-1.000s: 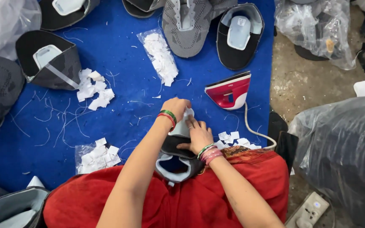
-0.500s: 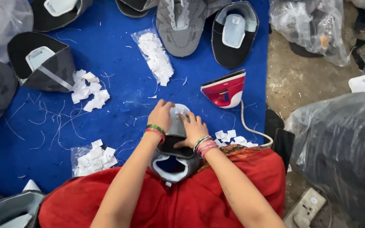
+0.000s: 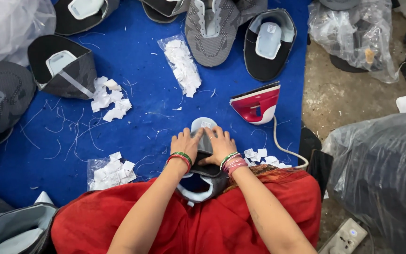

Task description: Pressing and attaching components to shoe uppers using a hand-held iron.

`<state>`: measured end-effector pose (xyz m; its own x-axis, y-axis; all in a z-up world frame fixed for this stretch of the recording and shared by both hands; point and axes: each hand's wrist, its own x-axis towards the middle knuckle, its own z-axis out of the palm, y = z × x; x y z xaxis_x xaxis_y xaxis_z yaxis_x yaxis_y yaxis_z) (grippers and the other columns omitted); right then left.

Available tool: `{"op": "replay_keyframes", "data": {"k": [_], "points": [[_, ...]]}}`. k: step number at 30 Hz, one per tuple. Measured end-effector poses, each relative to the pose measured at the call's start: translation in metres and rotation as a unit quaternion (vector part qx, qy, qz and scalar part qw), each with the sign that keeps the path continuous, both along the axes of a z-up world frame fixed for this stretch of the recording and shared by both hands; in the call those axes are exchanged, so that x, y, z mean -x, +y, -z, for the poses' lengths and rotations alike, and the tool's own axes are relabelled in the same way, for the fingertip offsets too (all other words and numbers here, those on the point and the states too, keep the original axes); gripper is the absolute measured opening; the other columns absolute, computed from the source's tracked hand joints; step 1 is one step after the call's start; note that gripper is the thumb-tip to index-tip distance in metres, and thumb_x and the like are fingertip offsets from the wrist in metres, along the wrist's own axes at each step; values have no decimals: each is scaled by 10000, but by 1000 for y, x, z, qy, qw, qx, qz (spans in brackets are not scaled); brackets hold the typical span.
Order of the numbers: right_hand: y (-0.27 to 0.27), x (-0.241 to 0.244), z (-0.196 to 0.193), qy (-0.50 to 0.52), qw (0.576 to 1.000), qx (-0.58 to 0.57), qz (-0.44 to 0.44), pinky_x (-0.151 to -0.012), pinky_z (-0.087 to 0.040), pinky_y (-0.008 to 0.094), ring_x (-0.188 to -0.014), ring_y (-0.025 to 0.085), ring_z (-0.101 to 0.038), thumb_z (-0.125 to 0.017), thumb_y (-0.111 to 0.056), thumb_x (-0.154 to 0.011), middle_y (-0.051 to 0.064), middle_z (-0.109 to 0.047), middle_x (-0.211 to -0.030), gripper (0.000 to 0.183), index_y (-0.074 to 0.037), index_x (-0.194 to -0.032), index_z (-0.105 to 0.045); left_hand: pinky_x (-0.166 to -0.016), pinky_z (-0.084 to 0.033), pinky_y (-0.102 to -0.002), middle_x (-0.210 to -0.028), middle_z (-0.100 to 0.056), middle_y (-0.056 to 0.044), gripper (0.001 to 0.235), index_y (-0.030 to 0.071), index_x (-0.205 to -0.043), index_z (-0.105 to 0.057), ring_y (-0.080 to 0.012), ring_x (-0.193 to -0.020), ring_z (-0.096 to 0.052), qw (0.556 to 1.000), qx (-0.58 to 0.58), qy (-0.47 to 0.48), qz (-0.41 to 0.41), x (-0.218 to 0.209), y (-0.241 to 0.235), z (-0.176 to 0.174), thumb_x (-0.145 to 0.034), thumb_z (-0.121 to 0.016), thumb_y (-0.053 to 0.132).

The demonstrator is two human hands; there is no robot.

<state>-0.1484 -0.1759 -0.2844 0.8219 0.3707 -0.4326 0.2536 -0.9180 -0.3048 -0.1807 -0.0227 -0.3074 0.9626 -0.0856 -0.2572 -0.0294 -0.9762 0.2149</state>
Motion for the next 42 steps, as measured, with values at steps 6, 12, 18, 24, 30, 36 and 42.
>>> {"op": "replay_keyframes", "data": {"k": [6, 12, 18, 24, 30, 36, 42], "points": [[-1, -1, 7, -1, 1000, 3, -5, -1070, -427, 528, -1350, 371, -418, -981, -496, -549, 85, -352, -1532, 1264, -184, -1567, -300, -894, -467, -450, -1215, -544, -147, 847, 327, -1569, -373, -337, -1094, -593, 1000, -1, -8, 1, 2, -2, 4, -803, -719, 223], [1, -6, 7, 8, 1000, 19, -7, -1088, -427, 525, -1357, 358, -418, -972, -494, -541, 72, -333, -1546, 1268, -257, -1584, -291, -905, -460, -476, -1214, -550, -138, 692, 321, -1496, -453, -331, -1104, -585, 998, -24, -60, -8, -4, -5, 35, -839, -661, 259], [0, -2, 4, 13, 1000, 28, 3, -1101, -416, 517, -1377, 345, -396, -977, -515, -525, 68, -321, -1548, 1281, -264, -1575, -288, -861, -475, -464, -1160, -562, -123, 664, 266, -1558, -436, -316, -1059, -589, 996, -54, -70, 14, 2, -11, 47, -915, -587, 197], [-7, -2, 16, 12, 1000, 16, 7, -1110, -407, 508, -1378, 347, -398, -956, -525, -522, 76, -333, -1542, 1276, -237, -1585, -311, -858, -473, -465, -1170, -558, -123, 639, 289, -1558, -426, -313, -1030, -591, 995, -47, -85, 10, 5, -9, 44, -941, -555, 183], [-73, 5, 87, -74, 941, -293, 151, -842, -616, 363, -1088, 269, -704, -851, -379, -800, 111, -661, -1295, 596, -108, -1300, -675, -832, -475, -463, -1155, -562, -123, 611, 285, -1552, -437, -309, -1012, -599, 995, -41, -96, 4, 3, -11, 40, -960, -508, 150], [-128, -16, 119, -130, 722, -505, 455, -702, -594, 361, -865, 211, -635, -860, -185, -787, 132, -614, -1083, 624, 27, -1286, -552, -820, -470, -453, -1140, -556, -122, 633, 308, -1547, -435, -305, -987, -599, 994, -67, -88, 8, 5, -13, 37, -948, -490, 111], [-129, -56, 60, -376, 815, -313, 311, -848, -556, 395, -966, 283, -686, -937, -196, -801, 202, -682, -1117, 609, 61, -1251, -619, -830, -463, -455, -1134, -550, -115, 592, 300, -1536, -429, -302, -990, -589, 994, -65, -83, 1, 5, -12, 38, -962, -494, 173]]}}
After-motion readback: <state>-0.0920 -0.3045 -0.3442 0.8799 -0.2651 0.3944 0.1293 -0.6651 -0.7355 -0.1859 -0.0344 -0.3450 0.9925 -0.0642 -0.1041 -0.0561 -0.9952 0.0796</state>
